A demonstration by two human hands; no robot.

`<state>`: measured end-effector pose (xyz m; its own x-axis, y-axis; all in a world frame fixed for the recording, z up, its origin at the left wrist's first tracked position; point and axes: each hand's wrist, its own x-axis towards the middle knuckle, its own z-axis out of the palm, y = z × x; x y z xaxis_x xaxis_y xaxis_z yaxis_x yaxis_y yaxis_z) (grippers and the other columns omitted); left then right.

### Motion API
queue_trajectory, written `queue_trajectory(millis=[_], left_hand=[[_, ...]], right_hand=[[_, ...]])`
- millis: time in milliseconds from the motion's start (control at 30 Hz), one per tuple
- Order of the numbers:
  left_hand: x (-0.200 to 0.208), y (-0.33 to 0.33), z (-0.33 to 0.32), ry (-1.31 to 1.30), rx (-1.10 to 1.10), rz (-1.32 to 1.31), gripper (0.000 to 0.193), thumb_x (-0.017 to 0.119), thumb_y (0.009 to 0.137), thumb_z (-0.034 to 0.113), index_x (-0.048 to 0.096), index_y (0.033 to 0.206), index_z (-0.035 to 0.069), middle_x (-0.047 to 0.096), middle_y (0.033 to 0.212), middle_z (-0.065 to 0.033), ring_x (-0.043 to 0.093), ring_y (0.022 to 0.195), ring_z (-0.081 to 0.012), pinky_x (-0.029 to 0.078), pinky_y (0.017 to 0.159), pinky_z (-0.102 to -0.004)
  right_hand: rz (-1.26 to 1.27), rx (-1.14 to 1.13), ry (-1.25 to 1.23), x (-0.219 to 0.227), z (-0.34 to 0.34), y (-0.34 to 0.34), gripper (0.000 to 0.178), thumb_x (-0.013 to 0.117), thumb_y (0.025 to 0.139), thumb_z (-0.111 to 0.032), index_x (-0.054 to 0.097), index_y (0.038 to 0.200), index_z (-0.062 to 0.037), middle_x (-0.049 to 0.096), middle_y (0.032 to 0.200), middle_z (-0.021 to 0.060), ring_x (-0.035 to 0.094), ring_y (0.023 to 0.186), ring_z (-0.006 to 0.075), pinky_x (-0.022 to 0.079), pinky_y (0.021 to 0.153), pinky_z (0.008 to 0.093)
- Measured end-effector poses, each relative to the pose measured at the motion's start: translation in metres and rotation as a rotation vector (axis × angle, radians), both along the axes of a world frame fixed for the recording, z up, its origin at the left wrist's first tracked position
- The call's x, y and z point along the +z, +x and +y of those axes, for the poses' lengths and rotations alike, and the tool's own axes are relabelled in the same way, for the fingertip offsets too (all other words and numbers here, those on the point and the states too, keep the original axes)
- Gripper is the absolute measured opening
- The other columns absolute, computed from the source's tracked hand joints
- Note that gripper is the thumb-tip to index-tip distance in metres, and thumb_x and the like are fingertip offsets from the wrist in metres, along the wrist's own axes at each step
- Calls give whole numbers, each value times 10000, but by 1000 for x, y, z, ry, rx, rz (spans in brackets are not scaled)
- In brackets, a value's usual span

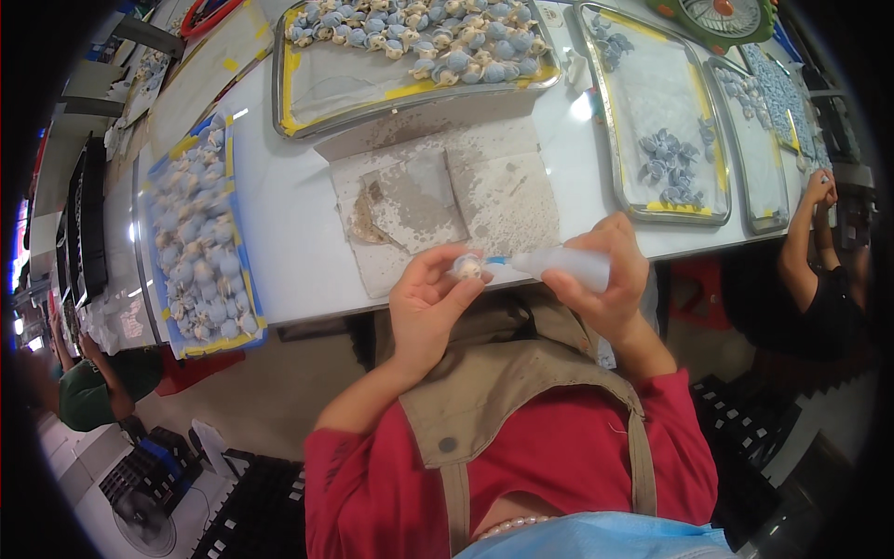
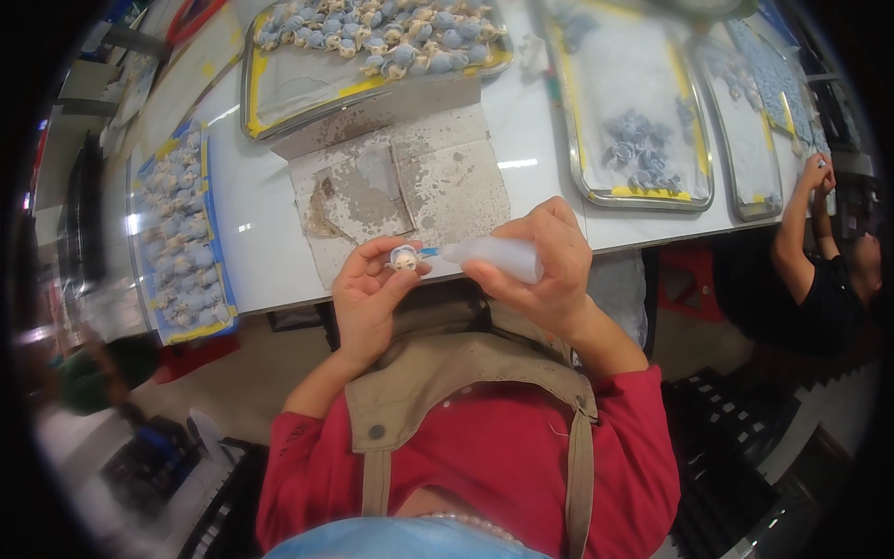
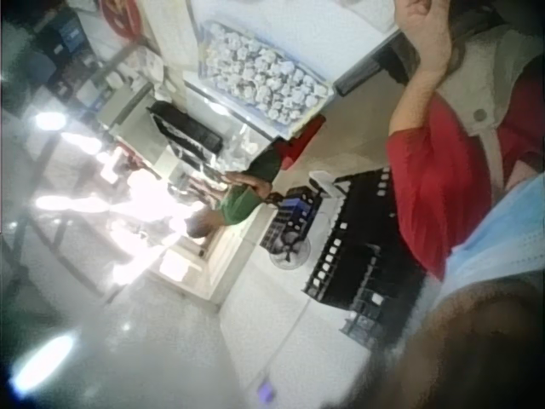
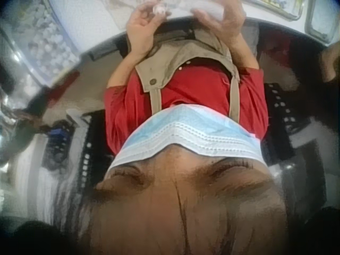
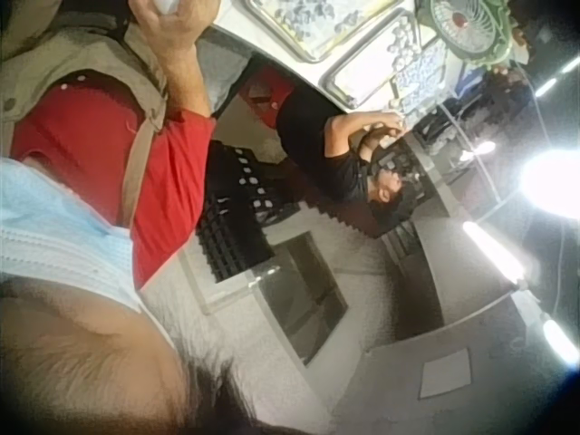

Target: The person repeatedly picks small blue and white decorative items from a tray, applies a substance from a white squeeze bottle, and places them onto a tray. The person also moves trays around the workspace.

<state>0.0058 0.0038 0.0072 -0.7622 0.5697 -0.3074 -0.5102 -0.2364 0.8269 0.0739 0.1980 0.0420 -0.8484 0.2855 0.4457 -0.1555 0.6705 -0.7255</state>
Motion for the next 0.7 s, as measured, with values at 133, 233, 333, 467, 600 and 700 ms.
queue_trajectory(millis=[133, 233, 333, 467, 600, 700], left_hand=[[-2, -2, -3, -1, 12, -16, 328, 577, 820, -24, 462, 1127, -20, 561, 1105, -149, 595, 901, -176, 485, 792, -256], [-4, -3, -6, 9, 31, -40, 334, 575, 817, -30, 458, 1129, -15, 553, 1122, -154, 598, 896, -185, 485, 785, -255], [-4, -4, -6, 25, 50, -15, 344, 573, 805, -50, 455, 1123, 2, 527, 1159, -172, 602, 892, -196, 486, 782, -258], [-5, -2, -8, 128, 59, 166, 348, 549, 800, -96, 452, 1117, 8, 495, 1197, -180, 592, 930, -203, 482, 799, -263], [-1, -9, -9, 228, 22, 259, 349, 538, 795, -120, 448, 1108, 6, 488, 1205, -183, 583, 960, -214, 479, 806, -270], [-1, -10, -4, 121, 29, 231, 351, 542, 800, -110, 447, 1116, 8, 489, 1203, -177, 580, 967, -209, 474, 805, -264]], right_hand=[[-36, -28, -144, -5, 0, 0, 271, 774, 628, -143, 573, 768, -27, 530, 675, 63, 467, 613, 193, 384, 541, 286], [-96, -128, -389, -20, -1, -7, 240, 735, 678, -128, 568, 808, -16, 546, 724, 79, 494, 641, 197, 408, 583, 280], [-149, -197, -534, -34, -5, -32, 192, 686, 732, -127, 567, 833, -15, 557, 759, 95, 512, 671, 211, 420, 629, 292], [-177, -185, -205, -51, -7, -53, 160, 657, 750, -143, 585, 839, -31, 577, 769, 103, 534, 729, 250, 412, 685, 349], [-45, -159, 114, -54, 14, -52, 151, 663, 726, -144, 605, 830, -51, 594, 771, 85, 543, 782, 280, 391, 722, 388], [-25, -322, 377, -50, 69, -40, 127, 657, 720, -121, 616, 831, -75, 609, 797, 74, 547, 785, 278, 390, 723, 391]])
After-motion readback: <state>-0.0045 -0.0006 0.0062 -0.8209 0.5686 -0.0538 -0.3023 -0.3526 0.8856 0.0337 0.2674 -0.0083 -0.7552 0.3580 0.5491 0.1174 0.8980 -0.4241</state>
